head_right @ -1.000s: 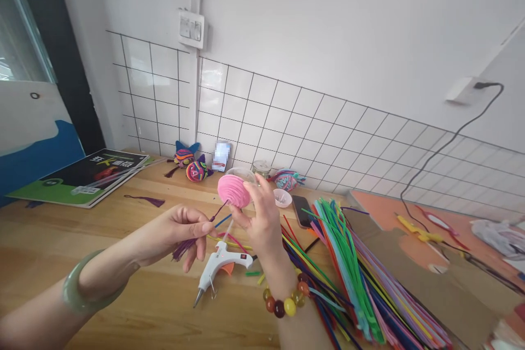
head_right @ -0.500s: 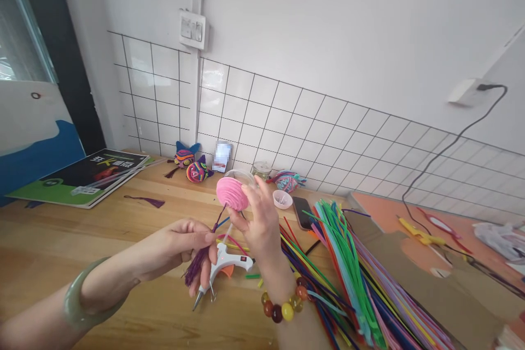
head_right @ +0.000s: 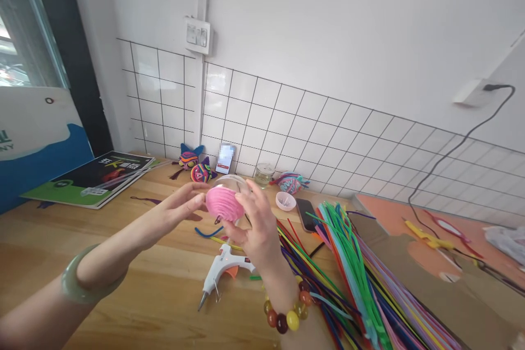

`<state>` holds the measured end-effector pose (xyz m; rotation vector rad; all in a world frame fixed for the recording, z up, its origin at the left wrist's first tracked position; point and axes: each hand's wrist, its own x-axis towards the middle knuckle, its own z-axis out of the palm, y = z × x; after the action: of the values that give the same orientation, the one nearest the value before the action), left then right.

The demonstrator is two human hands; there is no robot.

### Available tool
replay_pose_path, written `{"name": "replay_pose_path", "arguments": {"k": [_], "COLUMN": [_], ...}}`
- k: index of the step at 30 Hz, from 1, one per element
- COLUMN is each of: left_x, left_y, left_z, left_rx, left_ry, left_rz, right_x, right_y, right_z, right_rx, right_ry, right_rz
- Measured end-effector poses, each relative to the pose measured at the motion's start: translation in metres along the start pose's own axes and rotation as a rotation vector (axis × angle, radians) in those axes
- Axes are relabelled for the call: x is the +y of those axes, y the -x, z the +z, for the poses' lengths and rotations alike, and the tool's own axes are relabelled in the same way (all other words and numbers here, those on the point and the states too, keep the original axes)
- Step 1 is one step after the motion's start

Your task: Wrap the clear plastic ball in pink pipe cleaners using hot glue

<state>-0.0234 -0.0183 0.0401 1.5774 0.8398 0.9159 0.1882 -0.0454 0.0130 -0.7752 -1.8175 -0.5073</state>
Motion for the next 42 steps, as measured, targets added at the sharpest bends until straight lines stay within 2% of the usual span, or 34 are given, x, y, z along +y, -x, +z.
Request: {"name": "replay_pose_path", "arguments": {"k": [2, 4, 7, 11, 23, 32, 42], "left_x": [0.0, 0.0, -0.001, -0.001, -0.002, -0.003, -0.006], "left_y": [0.001, 0.002, 0.003, 0.002, 0.001, 0.002, -0.001], "left_z": [0.0, 0.0, -0.001, -0.001, 0.003, 0.0, 0.001], "left_rx": [0.009, -0.058, -0.131, -0.136, -0.078, -0.097, -0.054], "left_ry": [0.171, 0.323, 0.412, 0.421, 0.532, 0.455, 0.424], "left_rz": [-0.018, -0.06, -0.117, -0.126, -0.169, -0.167, -0.203], "right_x": [-0.004, -0.007, -0.008, -0.007, -0.004, -0.004, -0.005], "right_y": [0.0, 0.002, 0.006, 0.009, 0.009, 0.01, 0.012], "right_z": [0.002, 0.005, 0.009, 0.011, 0.012, 0.013, 0.015], "right_rx": [-0.046, -0.085, -0.138, -0.194, -0.24, -0.256, -0.259], "right_ry": [-0.04, -0.076, -0.112, -0.129, -0.15, -0.132, -0.093], "right_rz": [-0.02, -0.034, -0.04, -0.036, -0.03, -0.018, -0.042]}}
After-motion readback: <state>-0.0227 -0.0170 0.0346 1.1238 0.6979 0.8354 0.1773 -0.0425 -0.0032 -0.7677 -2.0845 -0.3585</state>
